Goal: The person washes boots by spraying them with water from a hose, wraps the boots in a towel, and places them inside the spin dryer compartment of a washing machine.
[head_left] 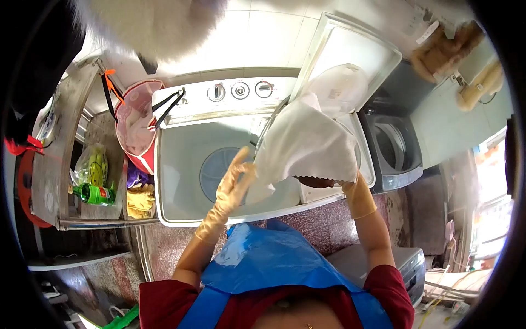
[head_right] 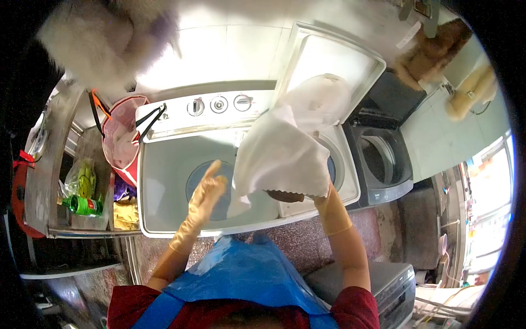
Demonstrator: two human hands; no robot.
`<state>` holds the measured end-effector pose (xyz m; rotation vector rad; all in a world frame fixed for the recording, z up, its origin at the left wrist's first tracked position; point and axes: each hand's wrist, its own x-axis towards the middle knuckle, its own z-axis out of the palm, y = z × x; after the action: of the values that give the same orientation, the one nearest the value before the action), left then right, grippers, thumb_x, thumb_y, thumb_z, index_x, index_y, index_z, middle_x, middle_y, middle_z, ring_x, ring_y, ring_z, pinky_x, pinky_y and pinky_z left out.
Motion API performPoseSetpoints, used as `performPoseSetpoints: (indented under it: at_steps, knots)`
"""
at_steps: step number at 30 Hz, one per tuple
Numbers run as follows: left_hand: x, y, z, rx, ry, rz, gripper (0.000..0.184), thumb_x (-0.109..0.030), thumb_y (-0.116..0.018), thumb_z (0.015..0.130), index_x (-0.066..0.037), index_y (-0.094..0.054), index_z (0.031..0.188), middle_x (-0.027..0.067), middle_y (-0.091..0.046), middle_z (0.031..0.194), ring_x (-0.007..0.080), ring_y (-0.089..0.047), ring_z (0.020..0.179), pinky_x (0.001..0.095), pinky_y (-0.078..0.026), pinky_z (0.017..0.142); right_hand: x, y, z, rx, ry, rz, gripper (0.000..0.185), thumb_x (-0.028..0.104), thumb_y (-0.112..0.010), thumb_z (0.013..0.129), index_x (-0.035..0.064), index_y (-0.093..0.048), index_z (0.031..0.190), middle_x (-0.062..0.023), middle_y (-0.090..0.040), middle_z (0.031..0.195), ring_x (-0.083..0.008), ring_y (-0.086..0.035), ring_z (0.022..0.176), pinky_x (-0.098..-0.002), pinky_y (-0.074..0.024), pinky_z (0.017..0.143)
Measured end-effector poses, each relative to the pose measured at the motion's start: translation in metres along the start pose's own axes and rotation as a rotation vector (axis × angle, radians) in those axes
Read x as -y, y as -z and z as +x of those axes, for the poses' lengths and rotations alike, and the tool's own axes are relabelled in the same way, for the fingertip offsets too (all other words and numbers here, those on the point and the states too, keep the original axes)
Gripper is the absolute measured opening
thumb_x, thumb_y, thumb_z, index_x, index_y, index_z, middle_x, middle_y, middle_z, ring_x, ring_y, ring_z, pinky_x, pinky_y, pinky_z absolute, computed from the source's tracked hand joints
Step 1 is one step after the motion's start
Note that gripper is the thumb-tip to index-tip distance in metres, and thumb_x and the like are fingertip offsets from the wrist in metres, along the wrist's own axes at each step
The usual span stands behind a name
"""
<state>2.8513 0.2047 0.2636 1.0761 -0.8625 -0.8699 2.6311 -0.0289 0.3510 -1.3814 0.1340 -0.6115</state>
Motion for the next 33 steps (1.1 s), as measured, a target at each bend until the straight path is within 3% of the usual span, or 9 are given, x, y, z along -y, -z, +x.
performPoseSetpoints:
  at_steps: [1, 3, 5, 8, 9, 12, 18, 24, 33]
  knots:
    - [0.015, 0.005, 0.004, -0.01, 0.0, -0.002, 0.026, -0.024, -0.065, 0.095, -0.009, -0.061, 0.116, 0.0135, -0.022, 0.16, 0.0323, -0.022, 0.147, 0.0452, -0.02, 0.118, 0.0, 0.0, 0.001, 0.001, -0.002, -0.003, 0.057, 0.028, -0.066, 0.093, 0.004, -0.046, 0.141, -0.011, -0.05, 0.142, -0.0223, -0.049, 0.125, -0.0368, -0.0388, 0.107]
    - [0.048, 0.016, 0.012, -0.223, 0.273, -0.307, 0.05, -0.048, -0.049, 0.1, -0.023, -0.042, 0.143, 0.0086, -0.016, 0.163, 0.0302, -0.016, 0.149, 0.0442, -0.02, 0.118, -0.001, -0.001, 0.003, 0.005, -0.014, -0.007, 0.057, 0.028, -0.066, 0.093, 0.0041, -0.046, 0.14, -0.0109, -0.05, 0.141, -0.0222, -0.05, 0.125, -0.0367, -0.0392, 0.106]
    - [0.105, 0.031, 0.02, -0.126, 0.133, -0.207, 0.058, -0.055, -0.044, 0.099, -0.025, -0.033, 0.148, 0.0074, -0.017, 0.162, 0.0294, -0.017, 0.148, 0.0448, -0.018, 0.119, -0.002, -0.002, 0.007, 0.006, -0.026, -0.02, 0.056, 0.028, -0.065, 0.093, 0.0043, -0.046, 0.14, -0.0108, -0.051, 0.141, -0.0221, -0.05, 0.124, -0.0366, -0.0395, 0.106]
    - [0.123, 0.021, 0.044, -0.072, 0.046, -0.417, 0.063, -0.052, -0.024, 0.105, -0.018, -0.019, 0.157, 0.0063, -0.025, 0.16, 0.0232, -0.028, 0.144, 0.0389, -0.018, 0.118, -0.005, -0.005, 0.01, -0.004, -0.056, -0.032, 0.055, 0.028, -0.065, 0.093, 0.0045, -0.047, 0.139, -0.0107, -0.051, 0.14, -0.0221, -0.051, 0.123, -0.0365, -0.04, 0.105]
    - [0.126, 0.019, 0.055, 0.005, 0.007, -0.206, 0.062, -0.05, -0.026, 0.105, -0.017, -0.019, 0.157, 0.0062, -0.025, 0.16, 0.0242, -0.03, 0.143, 0.0378, -0.02, 0.118, -0.01, -0.006, 0.01, -0.013, -0.074, -0.034, 0.055, 0.028, -0.065, 0.093, 0.0045, -0.047, 0.139, -0.0107, -0.051, 0.14, -0.022, -0.051, 0.123, -0.0364, -0.0401, 0.105]
    - [0.124, -0.015, 0.071, -0.115, 0.1, -0.621, 0.053, -0.043, -0.047, 0.102, -0.013, -0.044, 0.145, 0.0099, -0.048, 0.144, 0.0226, -0.049, 0.125, 0.0337, -0.04, 0.106, -0.026, -0.013, 0.011, -0.064, -0.134, -0.027, 0.054, 0.027, -0.065, 0.093, 0.0047, -0.048, 0.139, -0.0105, -0.052, 0.139, -0.0219, -0.052, 0.122, -0.0363, -0.0406, 0.104]
    - [0.121, -0.052, 0.087, -0.156, 0.177, -0.837, 0.051, -0.042, -0.048, 0.102, -0.012, -0.046, 0.142, 0.0102, -0.05, 0.141, 0.0222, -0.05, 0.124, 0.0338, -0.041, 0.105, -0.071, -0.044, 0.021, -0.237, -0.242, 0.036, 0.052, 0.027, -0.065, 0.093, 0.0051, -0.049, 0.138, -0.0103, -0.053, 0.138, -0.0218, -0.053, 0.12, -0.036, -0.0416, 0.103]
    - [0.107, -0.069, 0.083, -0.129, 0.228, -0.796, 0.048, -0.04, -0.05, 0.101, -0.011, -0.048, 0.14, 0.0106, -0.052, 0.138, 0.0218, -0.051, 0.123, 0.0339, -0.042, 0.104, -0.118, -0.087, 0.036, -0.488, -0.206, 0.119, 0.051, 0.027, -0.064, 0.093, 0.0055, -0.05, 0.136, -0.01, -0.054, 0.137, -0.0216, -0.054, 0.118, -0.0357, -0.0426, 0.102]
    - [0.097, -0.098, 0.044, -0.026, 0.317, -0.62, 0.045, -0.038, -0.053, 0.1, -0.01, -0.052, 0.136, 0.0111, -0.055, 0.134, 0.0212, -0.052, 0.121, 0.034, -0.043, 0.103, -0.13, -0.1, 0.002, -0.613, -0.248, 0.112, 0.048, 0.027, -0.064, 0.093, 0.0061, -0.052, 0.135, -0.0097, -0.056, 0.135, -0.0213, -0.056, 0.115, -0.0353, -0.044, 0.1]
